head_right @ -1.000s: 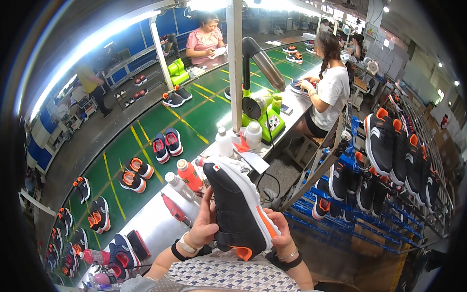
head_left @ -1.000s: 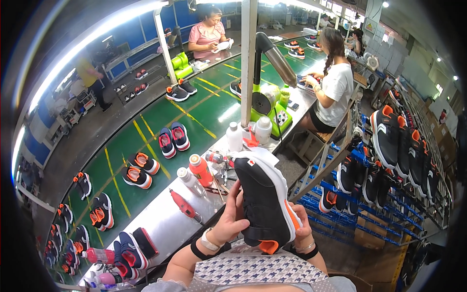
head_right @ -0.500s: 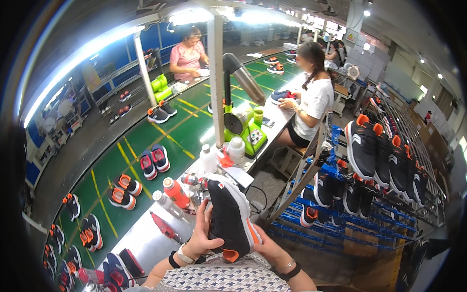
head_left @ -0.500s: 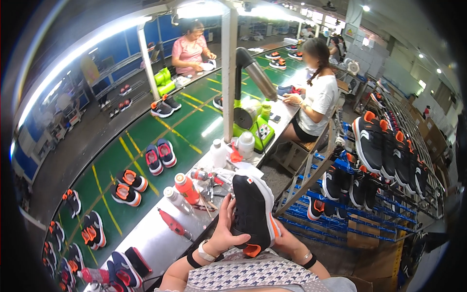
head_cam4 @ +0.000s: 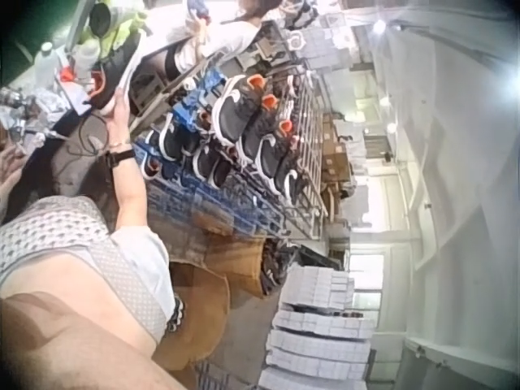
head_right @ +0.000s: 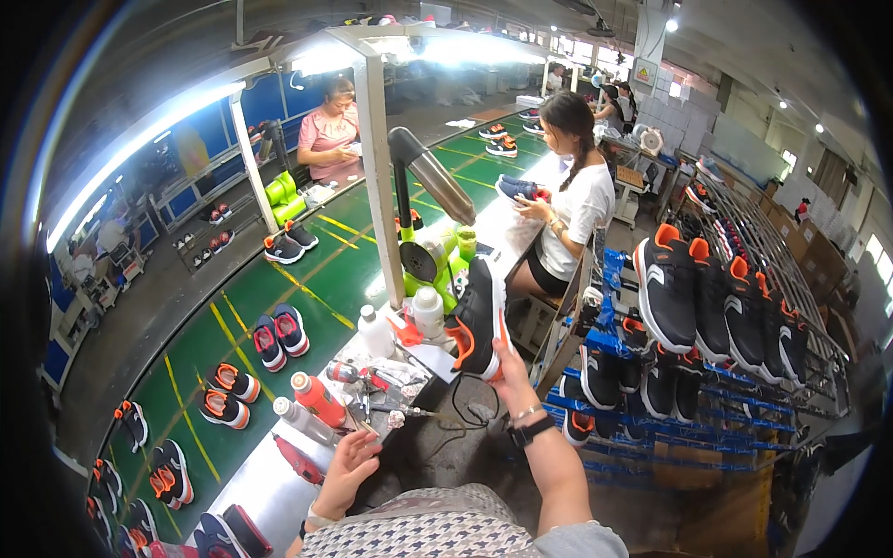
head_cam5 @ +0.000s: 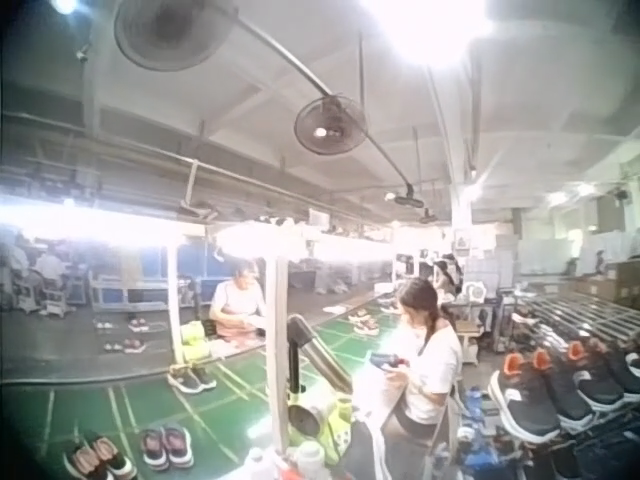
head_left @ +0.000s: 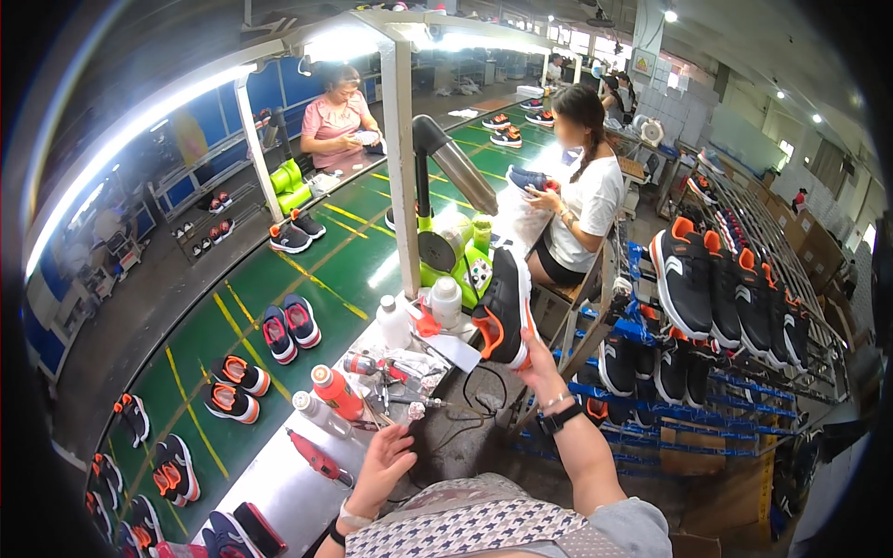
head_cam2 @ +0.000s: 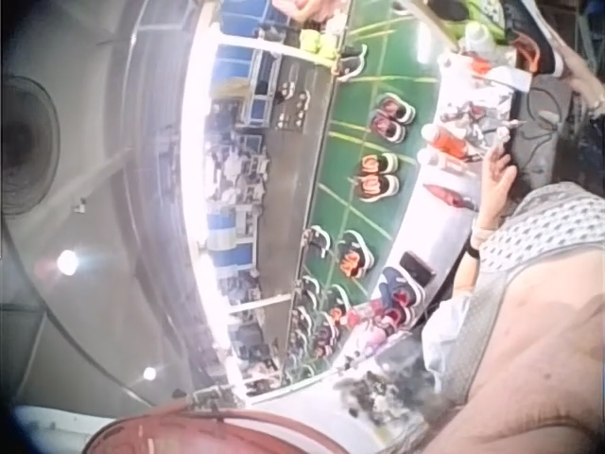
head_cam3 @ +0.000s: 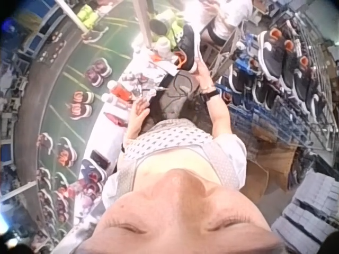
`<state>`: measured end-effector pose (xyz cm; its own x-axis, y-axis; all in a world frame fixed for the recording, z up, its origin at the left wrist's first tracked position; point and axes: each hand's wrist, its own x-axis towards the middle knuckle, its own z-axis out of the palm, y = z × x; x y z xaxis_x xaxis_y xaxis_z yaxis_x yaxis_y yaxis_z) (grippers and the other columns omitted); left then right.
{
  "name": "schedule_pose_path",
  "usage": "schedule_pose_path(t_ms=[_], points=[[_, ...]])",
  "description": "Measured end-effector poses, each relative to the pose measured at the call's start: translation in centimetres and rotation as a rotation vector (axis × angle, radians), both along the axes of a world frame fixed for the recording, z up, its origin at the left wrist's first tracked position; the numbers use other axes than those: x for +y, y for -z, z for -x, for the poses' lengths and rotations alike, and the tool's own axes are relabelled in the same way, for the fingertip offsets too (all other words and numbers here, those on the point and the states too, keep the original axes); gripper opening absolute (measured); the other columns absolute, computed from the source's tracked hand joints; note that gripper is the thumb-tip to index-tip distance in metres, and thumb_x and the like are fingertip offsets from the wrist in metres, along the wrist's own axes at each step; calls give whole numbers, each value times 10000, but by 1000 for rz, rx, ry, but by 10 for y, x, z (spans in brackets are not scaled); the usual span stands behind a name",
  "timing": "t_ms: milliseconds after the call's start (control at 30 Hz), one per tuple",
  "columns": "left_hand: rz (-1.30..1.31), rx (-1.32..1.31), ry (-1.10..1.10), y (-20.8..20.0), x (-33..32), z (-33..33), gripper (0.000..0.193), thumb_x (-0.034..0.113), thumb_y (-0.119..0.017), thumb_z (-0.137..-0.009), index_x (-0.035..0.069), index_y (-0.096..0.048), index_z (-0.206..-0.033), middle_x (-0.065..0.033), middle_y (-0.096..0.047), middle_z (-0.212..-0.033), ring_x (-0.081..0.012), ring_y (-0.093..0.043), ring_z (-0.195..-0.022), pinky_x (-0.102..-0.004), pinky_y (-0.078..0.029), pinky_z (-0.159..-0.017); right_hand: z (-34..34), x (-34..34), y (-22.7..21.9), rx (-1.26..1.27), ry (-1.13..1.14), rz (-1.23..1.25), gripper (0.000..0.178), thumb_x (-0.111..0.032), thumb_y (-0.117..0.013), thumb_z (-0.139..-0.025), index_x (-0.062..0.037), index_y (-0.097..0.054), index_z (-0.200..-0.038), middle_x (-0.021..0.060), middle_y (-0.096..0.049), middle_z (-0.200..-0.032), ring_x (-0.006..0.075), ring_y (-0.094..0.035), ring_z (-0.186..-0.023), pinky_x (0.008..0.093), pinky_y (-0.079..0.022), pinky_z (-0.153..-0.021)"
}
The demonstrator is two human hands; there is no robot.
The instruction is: Inspect shoes for quality and organize them on a rack in a factory setting.
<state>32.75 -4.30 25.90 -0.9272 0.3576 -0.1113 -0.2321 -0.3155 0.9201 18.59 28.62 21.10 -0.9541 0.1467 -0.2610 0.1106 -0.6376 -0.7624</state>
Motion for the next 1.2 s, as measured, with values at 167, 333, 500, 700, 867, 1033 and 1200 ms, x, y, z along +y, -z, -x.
schedule_pose_path(t_ms=[167,333,500,700,867,1033,1200], points=[[6,-137,-336,20,-29,-27,531,-39,-572,-776,39,-334,-1244,-151,-377,-1275,-233,-445,-1121,-324,-389,-908,58,12,-5,-7,92,-129,305,-307,-623,-801,-148,-532,-1044,-21,-595,-806,127,-568,-610,292,-413,-455],[19,-151,-448,20,-31,-39,569,-63,-591,-743,47,-325,-1233,-142,-384,-1251,-221,-460,-1077,-313,-410,-873,80,29,16,2,51,-149,366,-335,-597,-807,-189,-486,-1125,-15,-600,-889,156,-576,-690,347,-411,-519],[-1,-153,-468,16,-21,-39,570,-71,-600,-733,52,-333,-1222,-130,-394,-1228,-208,-461,-1066,-301,-424,-847,80,19,0,126,44,-8,380,-218,-605,-821,-52,-475,-1137,33,-602,-937,147,-608,-773,285,-501,-631],[54,-157,-431,10,-6,-36,549,-95,-554,-726,46,-330,-1206,-130,-416,-1193,-228,-484,-1041,-294,-424,-837,93,41,31,112,60,-31,376,-224,-650,-789,-57,-514,-1097,23,-589,-894,145,-596,-750,287,-487,-643],[112,-194,-351,-14,3,-28,521,59,-658,-736,-13,-405,-1186,-154,-461,-1167,-244,-439,-1095,-334,-370,-924,53,36,31,100,22,-17,414,-232,-628,-809,-44,-489,-1150,37,-581,-992,143,-583,-852,299,-480,-734],[64,-20,-89,1,7,16,623,-52,-616,-732,64,-303,-1258,-125,-354,-1278,-218,-415,-1139,-312,-383,-912,-53,1,-18,219,-259,29,663,-260,-652,-784,-34,-335,-1320,28,-476,-1214,117,-476,-1073,262,-390,-903],[119,229,71,-55,70,33,947,30,-719,-663,89,-77,-1357,-139,-314,-1288,-239,-363,-1194,-337,-332,-969,-122,-30,-25,210,-396,-106,688,-256,-660,-779,-51,-292,-1323,17,-423,-1185,98,-421,-1030,245,-353,-888]])
